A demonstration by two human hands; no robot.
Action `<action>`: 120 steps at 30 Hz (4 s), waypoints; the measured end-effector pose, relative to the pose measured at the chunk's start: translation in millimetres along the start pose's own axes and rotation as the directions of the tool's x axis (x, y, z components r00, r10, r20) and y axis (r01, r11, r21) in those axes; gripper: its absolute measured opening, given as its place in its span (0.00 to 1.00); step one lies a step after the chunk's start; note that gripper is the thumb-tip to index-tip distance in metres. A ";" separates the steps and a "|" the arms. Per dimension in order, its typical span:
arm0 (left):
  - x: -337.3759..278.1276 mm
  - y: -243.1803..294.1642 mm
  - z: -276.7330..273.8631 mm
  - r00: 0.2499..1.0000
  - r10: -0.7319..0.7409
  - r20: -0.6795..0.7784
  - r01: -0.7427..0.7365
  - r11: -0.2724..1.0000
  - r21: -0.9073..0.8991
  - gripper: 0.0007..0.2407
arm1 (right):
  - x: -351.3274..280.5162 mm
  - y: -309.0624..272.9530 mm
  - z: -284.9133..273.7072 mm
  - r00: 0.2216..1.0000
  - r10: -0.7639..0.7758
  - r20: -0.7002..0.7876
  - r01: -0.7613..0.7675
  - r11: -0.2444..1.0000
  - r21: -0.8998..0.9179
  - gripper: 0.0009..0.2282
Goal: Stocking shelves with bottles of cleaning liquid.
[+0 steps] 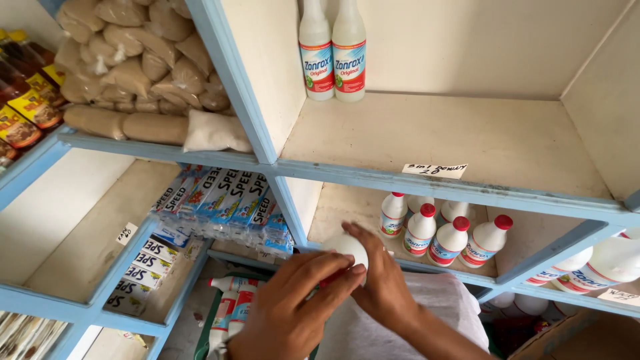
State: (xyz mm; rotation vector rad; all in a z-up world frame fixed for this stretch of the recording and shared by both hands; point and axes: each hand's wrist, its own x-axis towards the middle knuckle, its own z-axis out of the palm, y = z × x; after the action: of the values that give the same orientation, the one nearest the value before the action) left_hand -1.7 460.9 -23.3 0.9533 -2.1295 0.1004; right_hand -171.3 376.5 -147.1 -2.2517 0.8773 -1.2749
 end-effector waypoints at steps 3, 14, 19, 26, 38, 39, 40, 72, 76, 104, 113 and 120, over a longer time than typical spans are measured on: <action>37.4 14.4 -36.7 0.981 0.134 -0.140 -0.123 0.989 0.088 0.17 | 53.5 -38.4 -38.1 0.987 -0.157 -0.042 0.157 0.988 -0.010 0.38; 168.2 -77.8 -2.0 0.969 0.022 -0.245 -0.020 1.000 0.012 0.20 | 201.8 1.8 -91.8 0.971 0.210 0.110 -0.197 0.973 -0.119 0.42; 198.3 -113.6 36.9 0.966 -0.058 -0.252 0.028 0.992 -0.119 0.20 | 214.7 48.5 -97.1 0.917 0.341 0.209 -0.303 0.933 -0.192 0.43; 230.9 -133.4 41.6 0.984 -0.093 -0.155 0.096 0.995 0.012 0.20 | 240.2 89.7 -106.0 0.873 0.385 0.298 -0.427 0.900 0.089 0.44; 264.0 -186.7 92.7 0.987 0.118 -0.108 -0.053 0.879 0.474 0.37 | 265.8 127.8 -116.2 0.889 0.407 0.211 -0.419 0.908 0.015 0.39; 267.8 -188.2 95.4 0.985 0.125 -0.116 -0.052 0.869 0.492 0.39 | 268.0 130.3 -115.6 0.892 0.403 0.205 -0.419 0.907 0.045 0.39; 269.4 -194.2 101.5 0.985 0.130 -0.116 -0.057 0.869 0.492 0.39 | 270.8 135.1 -115.6 0.894 0.402 0.201 -0.418 0.907 0.046 0.39; 324.9 -267.8 170.1 0.981 -0.022 -0.194 0.139 0.776 0.615 0.41 | 299.0 231.0 -91.8 0.750 0.661 0.035 -0.650 0.727 0.221 0.31; 324.9 -263.1 157.7 0.987 -0.027 -0.155 0.114 0.805 0.583 0.43 | 290.6 238.6 -75.6 0.774 0.629 0.070 -0.632 0.761 0.148 0.39; 314.2 -273.4 161.7 0.981 -0.029 -0.194 0.139 0.803 0.580 0.43 | 284.1 234.9 -80.3 0.906 0.419 -0.058 -0.423 0.889 -0.175 0.37; 272.9 -207.8 111.4 0.991 -0.051 -0.121 0.105 0.860 0.499 0.42 | 274.3 189.1 -175.9 0.893 0.423 0.154 -0.403 0.903 -0.146 0.28; 105.6 -84.7 63.0 0.952 0.224 -0.208 -0.216 0.974 0.064 0.17 | 111.8 -12.8 -226.7 0.980 0.062 -0.188 -0.030 0.985 0.167 0.20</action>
State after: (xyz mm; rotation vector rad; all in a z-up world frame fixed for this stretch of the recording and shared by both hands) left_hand -28.6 314.4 -13.3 0.6906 -2.0313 0.3446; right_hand -320.3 299.0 42.3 -1.9953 0.8520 -1.5049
